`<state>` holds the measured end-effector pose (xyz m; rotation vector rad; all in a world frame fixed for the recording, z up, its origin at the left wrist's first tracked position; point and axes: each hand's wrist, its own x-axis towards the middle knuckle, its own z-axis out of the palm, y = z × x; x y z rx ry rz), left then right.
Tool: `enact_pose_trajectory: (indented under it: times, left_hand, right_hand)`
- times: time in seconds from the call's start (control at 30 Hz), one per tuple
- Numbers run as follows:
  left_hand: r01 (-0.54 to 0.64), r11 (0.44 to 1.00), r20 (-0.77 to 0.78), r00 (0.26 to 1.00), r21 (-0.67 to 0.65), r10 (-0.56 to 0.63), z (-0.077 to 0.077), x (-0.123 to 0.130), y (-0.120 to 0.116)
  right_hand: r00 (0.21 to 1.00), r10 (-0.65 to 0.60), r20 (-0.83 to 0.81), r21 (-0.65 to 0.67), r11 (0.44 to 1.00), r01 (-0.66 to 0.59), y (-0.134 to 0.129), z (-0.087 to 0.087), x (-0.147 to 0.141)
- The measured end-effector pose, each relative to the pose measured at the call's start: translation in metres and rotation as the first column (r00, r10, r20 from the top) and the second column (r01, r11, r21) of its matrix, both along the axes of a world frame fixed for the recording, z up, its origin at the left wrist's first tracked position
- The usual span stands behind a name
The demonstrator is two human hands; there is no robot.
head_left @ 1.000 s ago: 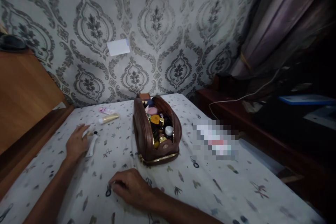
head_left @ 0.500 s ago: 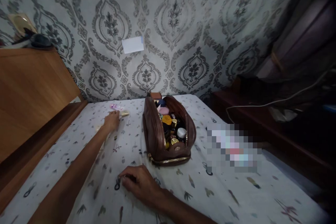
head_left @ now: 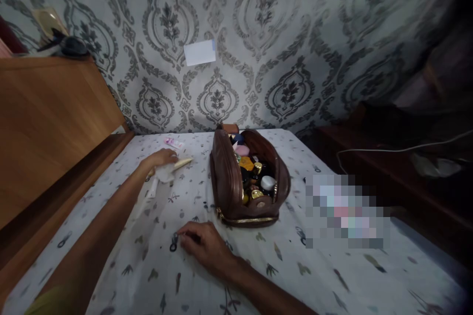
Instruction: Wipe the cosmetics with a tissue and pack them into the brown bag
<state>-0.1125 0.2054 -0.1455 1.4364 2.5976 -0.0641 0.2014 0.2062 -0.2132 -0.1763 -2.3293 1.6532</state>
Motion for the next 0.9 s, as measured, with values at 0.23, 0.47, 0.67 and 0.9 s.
enact_pose_trajectory:
  times: [0.23, 0.47, 0.67, 0.9]
  left_hand:
    - [0.008, 0.994, 0.034, 0.999, 0.109, -0.012, 0.006, 0.000, -0.011]
    - [-0.048, 0.989, 0.024, 0.999, 0.138, 0.045, -0.025, 0.046, -0.010]
    - [-0.071, 0.940, 0.142, 0.990, 0.334, 0.025, -0.012, 0.081, -0.040]
    - [-0.038, 0.807, 0.285, 0.944, 0.589, -0.164, -0.015, 0.160, -0.081]
  right_hand:
    - [0.999, 0.041, 0.006, -0.073, 0.997, -0.040, 0.001, -0.001, -0.001]
    - [0.999, 0.041, 0.011, -0.205, 0.978, -0.038, 0.001, -0.010, -0.003]
    - [0.991, -0.119, -0.060, -0.430, 0.899, 0.082, 0.006, -0.018, -0.007]
    - [0.979, -0.194, -0.056, -0.837, 0.543, 0.059, 0.000, -0.010, -0.023]
